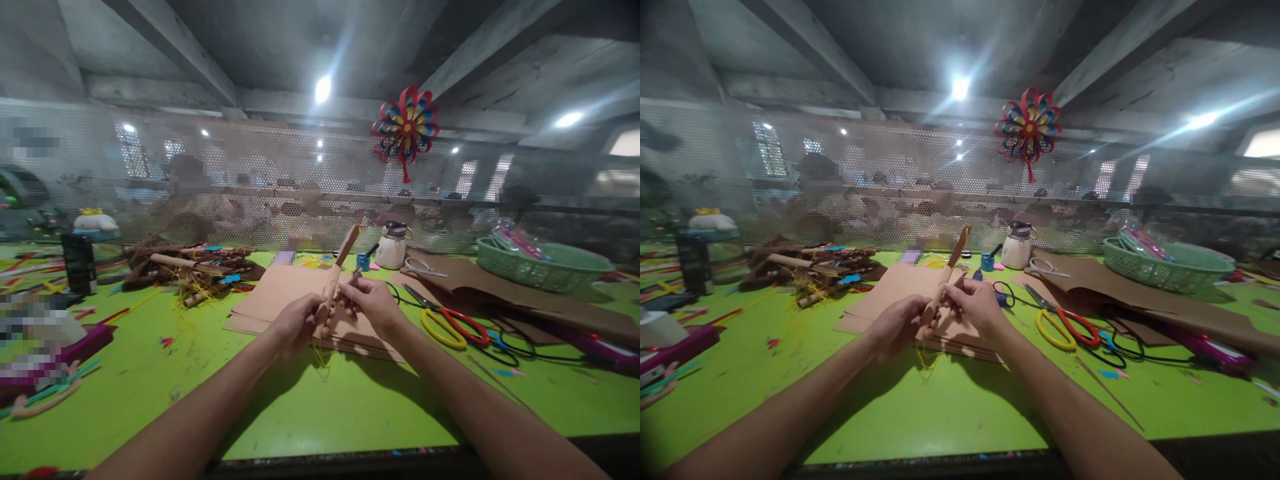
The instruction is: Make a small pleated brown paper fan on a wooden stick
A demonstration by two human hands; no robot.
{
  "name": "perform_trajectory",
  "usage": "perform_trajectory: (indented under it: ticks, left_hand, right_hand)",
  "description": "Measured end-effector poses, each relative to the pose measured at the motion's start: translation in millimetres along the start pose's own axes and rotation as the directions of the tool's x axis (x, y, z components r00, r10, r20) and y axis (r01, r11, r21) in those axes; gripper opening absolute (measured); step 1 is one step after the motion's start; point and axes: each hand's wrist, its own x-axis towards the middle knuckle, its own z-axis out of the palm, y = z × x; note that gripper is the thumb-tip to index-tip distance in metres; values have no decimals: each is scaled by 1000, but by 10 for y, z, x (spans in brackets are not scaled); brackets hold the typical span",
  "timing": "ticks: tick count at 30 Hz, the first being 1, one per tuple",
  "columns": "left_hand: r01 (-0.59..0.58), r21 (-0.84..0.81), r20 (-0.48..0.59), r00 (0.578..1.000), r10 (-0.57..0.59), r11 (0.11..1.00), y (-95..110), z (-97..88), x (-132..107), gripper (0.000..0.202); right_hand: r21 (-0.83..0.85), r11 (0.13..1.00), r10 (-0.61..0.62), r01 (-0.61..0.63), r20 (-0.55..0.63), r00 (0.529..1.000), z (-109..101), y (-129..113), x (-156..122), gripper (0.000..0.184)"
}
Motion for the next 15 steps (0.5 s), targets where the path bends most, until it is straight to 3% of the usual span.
perform_trajectory:
  ticks: [4,7,15]
  left_hand:
    - [-54,85,9,999,53,995,-14,-4,12,14]
    - [-92,183,25,996,89,979,-25,-21,44,13]
    - [-165,357,55,986,156,919,-13,-40,74,26]
  right_hand:
    - [-150,982,-119,114,-26,993,37,6,-20,31]
    - [-157,977,-152,147,-17,988,51,37,-21,30]
    - [86,996,-2,-3,56,998,19,110,24,29]
